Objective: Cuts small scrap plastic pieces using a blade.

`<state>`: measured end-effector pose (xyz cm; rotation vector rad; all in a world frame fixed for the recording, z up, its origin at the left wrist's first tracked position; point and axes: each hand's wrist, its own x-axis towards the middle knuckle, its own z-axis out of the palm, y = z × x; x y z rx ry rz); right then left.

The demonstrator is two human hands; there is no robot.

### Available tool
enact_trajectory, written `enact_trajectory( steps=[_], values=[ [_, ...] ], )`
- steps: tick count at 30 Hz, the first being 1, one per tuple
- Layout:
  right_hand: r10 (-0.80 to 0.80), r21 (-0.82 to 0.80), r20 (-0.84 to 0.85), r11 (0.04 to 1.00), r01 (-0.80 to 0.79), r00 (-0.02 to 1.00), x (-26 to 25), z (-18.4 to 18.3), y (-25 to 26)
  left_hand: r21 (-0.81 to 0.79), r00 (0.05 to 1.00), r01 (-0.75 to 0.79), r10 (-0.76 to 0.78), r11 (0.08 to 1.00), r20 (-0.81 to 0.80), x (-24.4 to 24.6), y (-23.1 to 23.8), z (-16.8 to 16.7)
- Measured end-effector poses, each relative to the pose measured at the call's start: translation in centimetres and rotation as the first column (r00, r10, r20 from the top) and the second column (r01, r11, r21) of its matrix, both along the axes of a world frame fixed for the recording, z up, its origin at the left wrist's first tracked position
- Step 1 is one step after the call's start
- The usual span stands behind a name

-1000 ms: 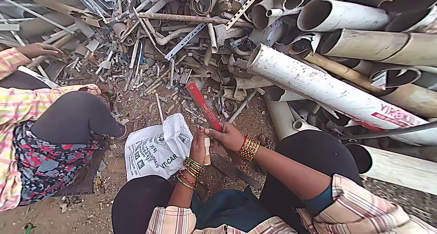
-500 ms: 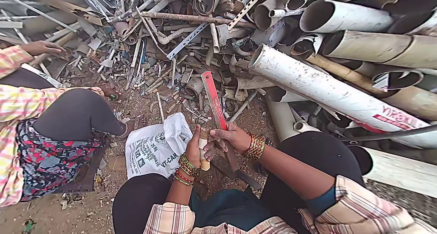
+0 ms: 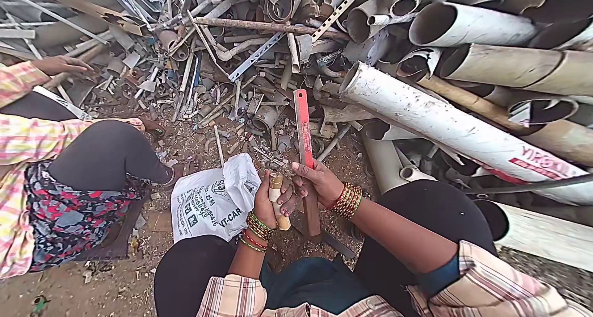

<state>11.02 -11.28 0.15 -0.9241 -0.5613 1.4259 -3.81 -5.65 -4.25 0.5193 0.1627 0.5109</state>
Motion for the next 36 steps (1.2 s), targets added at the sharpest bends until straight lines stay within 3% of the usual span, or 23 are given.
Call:
enact_trajectory(
  steps=[4, 9, 12, 19, 29, 32, 36],
  values=[
    [-0.118, -0.166, 0.378, 0.967, 0.192, 0.919, 0.7, 0.0, 0.7, 0.031, 0.981, -0.106, 0.109, 0.994, -0.163, 0.3, -0.5, 0.5],
    [-0.046, -0.303, 0.493, 0.927, 0.221, 0.869, 0.8, 0.3, 0.8, 0.042, 0.964, -0.160, 0.165, 0.986, -0.209, 0.5, -0.6, 0.8],
    [0.003, -0.295, 0.534, 0.938, 0.183, 0.845, 0.7, 0.5, 0.7, 0.072, 0.952, -0.160, 0.173, 0.985, -0.252, 0.5, -0.7, 0.8],
    [-0.054, -0.226, 0.472, 0.957, 0.180, 0.880, 0.9, 0.2, 0.8, 0.131, 0.897, -0.142, 0.183, 0.981, -0.402, 0.8, -1.2, 1.3],
    [-0.065, -0.261, 0.428, 0.946, 0.192, 0.901, 1.1, 1.1, 0.6, 0.176, 0.848, -0.184, 0.247, 0.967, -0.470, 1.1, -1.4, 1.6],
    [-0.044, -0.218, 0.411, 0.965, 0.145, 0.910, 1.1, 1.1, 0.4, 0.358, 0.759, -0.212, 0.384, 0.909, -0.525, 1.4, -1.5, 1.6],
    [-0.006, -0.219, 0.407, 0.970, 0.105, 0.913, 0.8, 1.4, 0.2, 0.606, 0.673, -0.261, 0.592, 0.751, -0.444, 1.5, -1.2, 0.4]
  ],
)
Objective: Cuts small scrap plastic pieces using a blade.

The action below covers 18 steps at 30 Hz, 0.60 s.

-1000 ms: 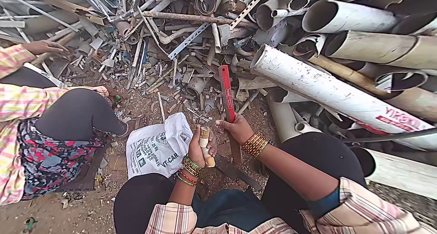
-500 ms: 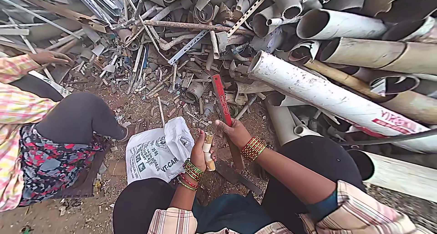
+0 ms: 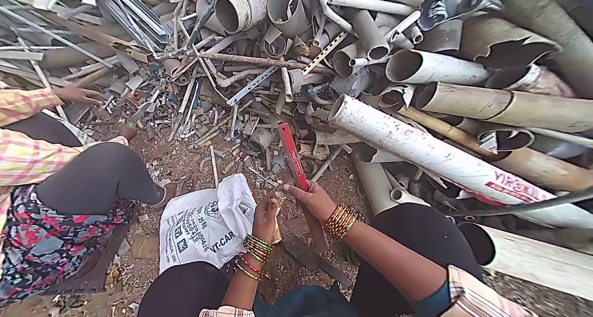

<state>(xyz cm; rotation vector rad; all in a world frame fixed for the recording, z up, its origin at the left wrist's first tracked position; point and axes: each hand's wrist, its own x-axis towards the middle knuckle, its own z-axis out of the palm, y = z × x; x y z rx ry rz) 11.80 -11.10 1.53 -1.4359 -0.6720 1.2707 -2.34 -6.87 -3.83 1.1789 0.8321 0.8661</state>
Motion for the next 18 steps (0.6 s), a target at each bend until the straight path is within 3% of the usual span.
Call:
enact_trajectory(
  steps=[6, 9, 13, 15, 18],
  values=[
    [0.122, -0.040, 0.056, 0.992, -0.120, 0.991, -0.2, -0.4, 0.1, 0.079, 0.974, -0.071, 0.086, 0.994, -0.210, 0.1, 0.2, 0.2],
    [0.197, -0.088, 0.107, 0.978, -0.188, 0.975, -0.7, -0.9, 0.0, 0.027, 0.961, -0.011, 0.018, 1.000, -0.276, 0.0, -0.1, 0.8],
    [0.155, -0.076, 0.060, 0.986, -0.150, 0.986, -1.0, -1.1, 0.0, -0.115, 0.956, 0.056, -0.086, 0.992, -0.279, -0.2, -0.3, 1.3],
    [0.130, -0.060, 0.042, 0.990, -0.127, 0.991, -1.0, -1.1, 0.0, -0.072, 0.962, 0.104, -0.119, 0.992, -0.247, -0.3, -0.1, 1.3],
    [0.099, -0.018, 0.063, 0.995, -0.098, 0.993, -0.9, -1.2, 0.0, 0.051, 0.981, 0.044, -0.034, 0.998, -0.190, -0.4, 0.8, 0.9]
  ],
)
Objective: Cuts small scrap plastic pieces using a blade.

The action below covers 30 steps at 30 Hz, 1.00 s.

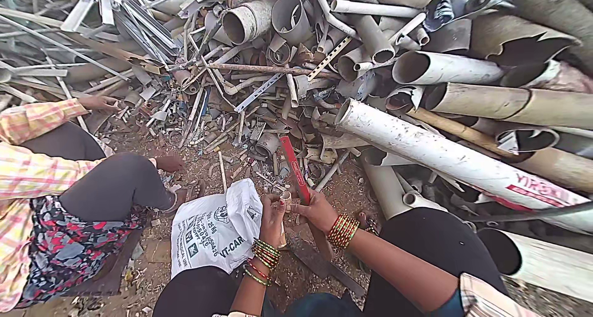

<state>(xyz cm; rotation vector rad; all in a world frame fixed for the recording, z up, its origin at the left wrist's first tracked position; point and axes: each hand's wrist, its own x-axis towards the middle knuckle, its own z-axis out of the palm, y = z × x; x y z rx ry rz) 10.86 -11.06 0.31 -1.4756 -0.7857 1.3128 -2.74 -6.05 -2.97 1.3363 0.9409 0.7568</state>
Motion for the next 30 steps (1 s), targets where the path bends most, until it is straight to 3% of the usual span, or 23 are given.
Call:
enact_trajectory(
  steps=[3, 8, 19, 30],
  values=[
    [0.085, 0.007, 0.171, 0.996, -0.088, 0.982, 0.7, 0.5, 0.1, 0.104, 0.999, -0.047, 0.046, 0.993, 0.014, -0.6, 0.8, 0.2],
    [0.256, 0.001, 0.306, 0.963, -0.269, 0.917, 1.9, 0.2, 0.4, 0.082, 0.990, 0.093, -0.083, 0.992, -0.117, -1.6, 1.7, 1.0],
    [0.282, -0.039, 0.252, 0.959, -0.281, 0.926, 2.5, 1.3, 0.3, -0.027, 0.986, 0.165, -0.165, 0.986, 0.023, -1.9, 1.6, 1.2],
    [0.273, -0.013, 0.251, 0.960, -0.279, 0.929, 2.5, 0.5, 0.3, -0.091, 0.984, 0.175, -0.175, 0.980, 0.008, -1.6, 1.7, 1.2]
  ],
)
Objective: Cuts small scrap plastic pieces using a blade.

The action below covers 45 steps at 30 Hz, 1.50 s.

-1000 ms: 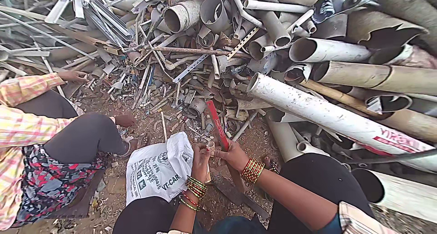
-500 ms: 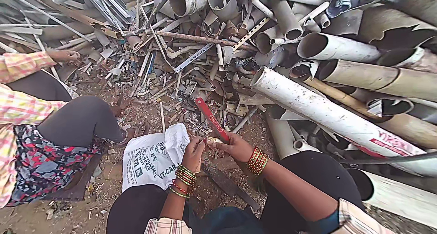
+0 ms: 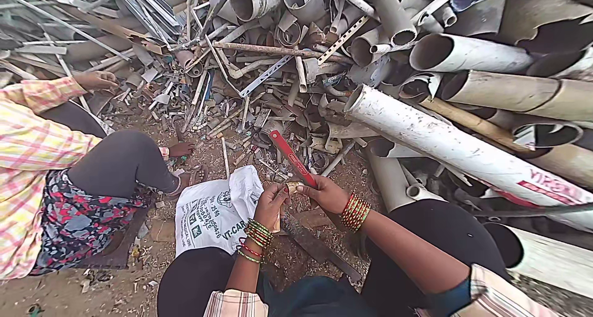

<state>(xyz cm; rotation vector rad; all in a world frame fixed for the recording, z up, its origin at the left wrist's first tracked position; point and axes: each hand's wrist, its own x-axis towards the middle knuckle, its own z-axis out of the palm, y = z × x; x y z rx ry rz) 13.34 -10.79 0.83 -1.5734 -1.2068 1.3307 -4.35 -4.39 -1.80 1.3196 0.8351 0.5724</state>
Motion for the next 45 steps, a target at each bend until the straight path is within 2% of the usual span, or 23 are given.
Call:
enact_trajectory(
  steps=[2, 6, 11, 13, 18, 20, 31, 39, 42, 45],
  values=[
    [-0.017, -0.005, -0.054, 1.000, 0.017, 0.998, 0.0, 0.0, 0.0, -0.068, 0.996, 0.000, 0.006, 0.998, 0.090, 0.0, -0.1, 0.0],
    [-0.106, -0.062, -0.251, 0.994, 0.094, 0.962, -0.6, 0.6, -0.2, -0.138, 0.957, -0.076, 0.111, 0.987, 0.268, 0.4, -1.0, 0.2],
    [-0.258, -0.220, -0.496, 0.961, 0.167, 0.829, -1.8, 0.3, 0.0, -0.143, 0.908, -0.145, 0.189, 0.979, 0.374, 0.8, -1.7, -0.1],
    [-0.252, -0.212, -0.501, 0.963, 0.164, 0.828, -1.8, 0.2, 0.1, -0.155, 0.912, -0.155, 0.202, 0.976, 0.357, 0.9, -1.7, 0.0],
    [-0.123, -0.052, -0.342, 0.992, 0.112, 0.932, -1.4, -0.3, 0.1, -0.159, 0.928, -0.182, 0.223, 0.970, 0.297, 0.8, -1.8, 0.2],
    [-0.156, -0.036, -0.312, 0.988, 0.153, 0.937, -1.5, -0.3, 0.2, -0.153, 0.930, -0.175, 0.214, 0.973, 0.298, 0.9, -1.7, 0.2],
    [-0.174, -0.081, -0.316, 0.984, 0.156, 0.933, -1.4, -0.2, 0.3, -0.161, 0.897, -0.092, 0.153, 0.983, 0.415, 0.8, -1.7, -0.4],
    [-0.210, -0.149, -0.394, 0.975, 0.164, 0.895, -1.6, -0.5, 0.4, -0.161, 0.891, -0.093, 0.154, 0.983, 0.427, 0.8, -1.8, -0.4],
    [-0.276, -0.224, -0.509, 0.957, 0.185, 0.815, -1.7, -0.2, 0.4, -0.209, 0.863, -0.040, 0.139, 0.977, 0.486, 0.8, -1.8, -0.5],
    [-0.316, -0.248, -0.595, 0.947, 0.206, 0.739, -1.8, 0.1, 0.4, -0.324, 0.804, -0.019, 0.207, 0.946, 0.557, 0.7, -1.7, -0.5]
  ],
)
